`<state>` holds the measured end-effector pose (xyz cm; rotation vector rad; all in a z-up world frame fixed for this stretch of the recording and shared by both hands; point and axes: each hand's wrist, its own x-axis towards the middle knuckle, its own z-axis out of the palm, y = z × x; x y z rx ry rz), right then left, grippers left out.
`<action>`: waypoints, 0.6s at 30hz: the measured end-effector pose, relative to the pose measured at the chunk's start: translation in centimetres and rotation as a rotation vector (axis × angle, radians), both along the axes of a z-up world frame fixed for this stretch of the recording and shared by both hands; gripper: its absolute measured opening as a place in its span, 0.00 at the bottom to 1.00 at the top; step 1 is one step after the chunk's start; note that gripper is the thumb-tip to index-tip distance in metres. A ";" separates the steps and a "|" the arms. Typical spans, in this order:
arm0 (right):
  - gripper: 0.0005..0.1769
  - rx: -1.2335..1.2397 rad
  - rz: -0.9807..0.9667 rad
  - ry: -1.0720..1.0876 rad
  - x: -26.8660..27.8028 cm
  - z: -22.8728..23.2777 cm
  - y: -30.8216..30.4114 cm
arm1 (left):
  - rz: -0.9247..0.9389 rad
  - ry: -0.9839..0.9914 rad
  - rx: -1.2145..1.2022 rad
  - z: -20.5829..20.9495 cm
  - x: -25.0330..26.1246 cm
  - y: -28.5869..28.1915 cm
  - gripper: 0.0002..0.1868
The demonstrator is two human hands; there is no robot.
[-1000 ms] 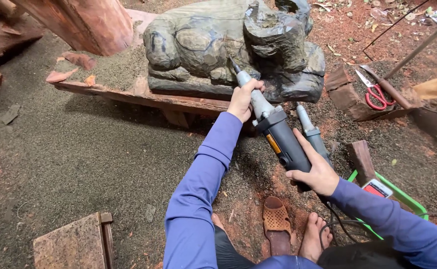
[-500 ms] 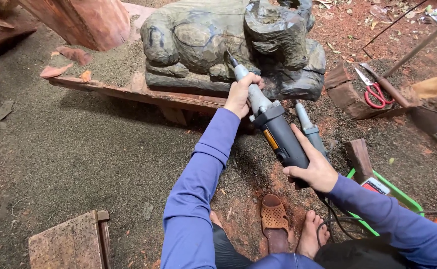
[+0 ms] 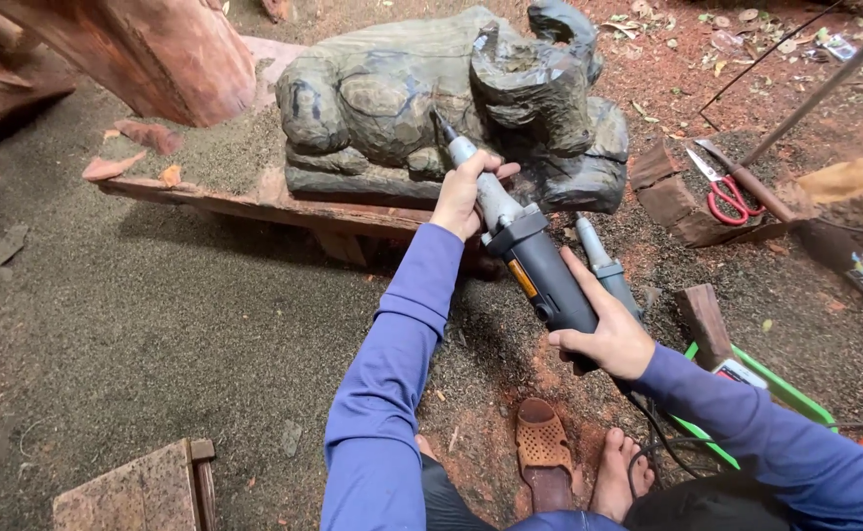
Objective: Carving details into a wooden buffalo sculpture using a power die grinder.
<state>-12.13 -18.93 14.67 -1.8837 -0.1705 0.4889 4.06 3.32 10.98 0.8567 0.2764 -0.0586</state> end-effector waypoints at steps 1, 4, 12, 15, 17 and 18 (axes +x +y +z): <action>0.64 0.004 -0.004 -0.005 0.0 -0.6 0.0 | -0.004 -0.005 0.004 -1.0 0.9 0.0 0.23; 0.65 0.051 -0.033 -0.024 -0.8 -2.6 0.2 | -0.008 -0.029 0.081 -2.5 1.7 -0.5 0.20; 0.55 0.238 -0.106 0.040 -0.7 -13.1 -1.9 | 0.069 -0.119 0.156 -2.0 -3.1 -3.0 0.20; 0.41 0.394 -0.069 0.029 -0.4 -13.6 -3.1 | 0.072 -0.131 0.211 -1.6 -3.9 -3.8 0.27; 0.33 0.428 -0.094 0.011 -0.4 -14.1 -3.4 | 0.060 -0.141 0.244 -2.3 -3.2 -4.5 0.29; 0.25 0.457 -0.108 -0.005 -0.3 -14.2 -3.7 | 0.060 -0.149 0.272 -2.6 -2.8 -4.8 0.31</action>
